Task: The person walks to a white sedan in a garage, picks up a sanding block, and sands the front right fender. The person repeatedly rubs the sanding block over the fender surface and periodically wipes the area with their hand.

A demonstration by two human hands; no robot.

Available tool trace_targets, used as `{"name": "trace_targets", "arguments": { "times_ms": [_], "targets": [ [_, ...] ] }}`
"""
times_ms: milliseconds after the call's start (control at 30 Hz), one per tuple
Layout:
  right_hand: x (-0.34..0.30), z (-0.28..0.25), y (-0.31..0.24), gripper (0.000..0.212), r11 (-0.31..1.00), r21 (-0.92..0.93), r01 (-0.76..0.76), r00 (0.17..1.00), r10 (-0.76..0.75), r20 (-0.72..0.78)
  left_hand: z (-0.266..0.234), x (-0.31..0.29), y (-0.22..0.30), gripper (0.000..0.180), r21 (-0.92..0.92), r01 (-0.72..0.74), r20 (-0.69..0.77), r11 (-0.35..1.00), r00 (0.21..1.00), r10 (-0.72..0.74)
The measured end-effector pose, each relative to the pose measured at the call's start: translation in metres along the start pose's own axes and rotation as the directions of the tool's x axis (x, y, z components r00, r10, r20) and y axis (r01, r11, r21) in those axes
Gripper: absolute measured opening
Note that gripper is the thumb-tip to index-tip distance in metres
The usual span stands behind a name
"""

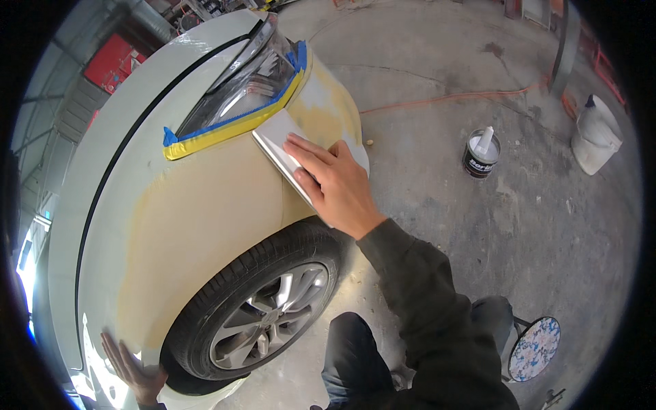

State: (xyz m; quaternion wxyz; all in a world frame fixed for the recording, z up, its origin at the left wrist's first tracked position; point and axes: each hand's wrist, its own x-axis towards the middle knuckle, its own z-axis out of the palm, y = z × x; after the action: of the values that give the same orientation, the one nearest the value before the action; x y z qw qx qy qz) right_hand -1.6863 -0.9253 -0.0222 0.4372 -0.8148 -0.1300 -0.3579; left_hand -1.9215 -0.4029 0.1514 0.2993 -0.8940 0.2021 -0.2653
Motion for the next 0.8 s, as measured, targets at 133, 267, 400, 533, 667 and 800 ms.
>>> {"name": "trace_targets", "arguments": {
  "times_ms": [133, 267, 400, 533, 667, 800],
  "targets": [
    [-0.007, 0.003, -0.003, 0.04, 0.999, -0.005, 0.042, 0.999, -0.043, -0.021, 0.0, 0.003, 0.002, 0.103, -0.001, -0.003, -0.021, 1.0, 1.0, 0.003],
    [0.0, 0.007, 0.003, 0.039, 0.999, -0.003, 0.043, 0.996, -0.043, -0.073, 0.001, 0.003, 0.001, 0.102, -0.026, 0.007, -0.012, 1.0, 1.0, -0.007],
    [-0.007, 0.009, 0.002, 0.039, 0.998, 0.004, 0.06, 0.994, -0.059, -0.096, 0.0, 0.006, 0.004, 0.102, 0.002, -0.012, -0.033, 1.0, 0.999, 0.012],
    [-0.012, 0.014, -0.01, 0.042, 1.0, 0.006, 0.005, 0.996, -0.004, -0.084, 0.001, 0.0, 0.0, 0.104, -0.016, -0.02, -0.014, 1.0, 1.0, 0.02],
    [-0.061, -0.022, -0.015, 0.045, 0.999, 0.035, 0.002, 0.995, -0.005, 0.101, 0.001, 0.007, 0.001, 0.098, 0.005, -0.005, -0.005, 1.0, 1.0, 0.006],
    [-0.066, -0.061, 0.012, 0.044, 1.0, -0.012, -0.02, 0.997, 0.021, 0.08, -0.006, 0.022, 0.023, 0.102, -0.024, 0.107, 0.016, 0.994, 0.994, -0.107]
  ]
}}
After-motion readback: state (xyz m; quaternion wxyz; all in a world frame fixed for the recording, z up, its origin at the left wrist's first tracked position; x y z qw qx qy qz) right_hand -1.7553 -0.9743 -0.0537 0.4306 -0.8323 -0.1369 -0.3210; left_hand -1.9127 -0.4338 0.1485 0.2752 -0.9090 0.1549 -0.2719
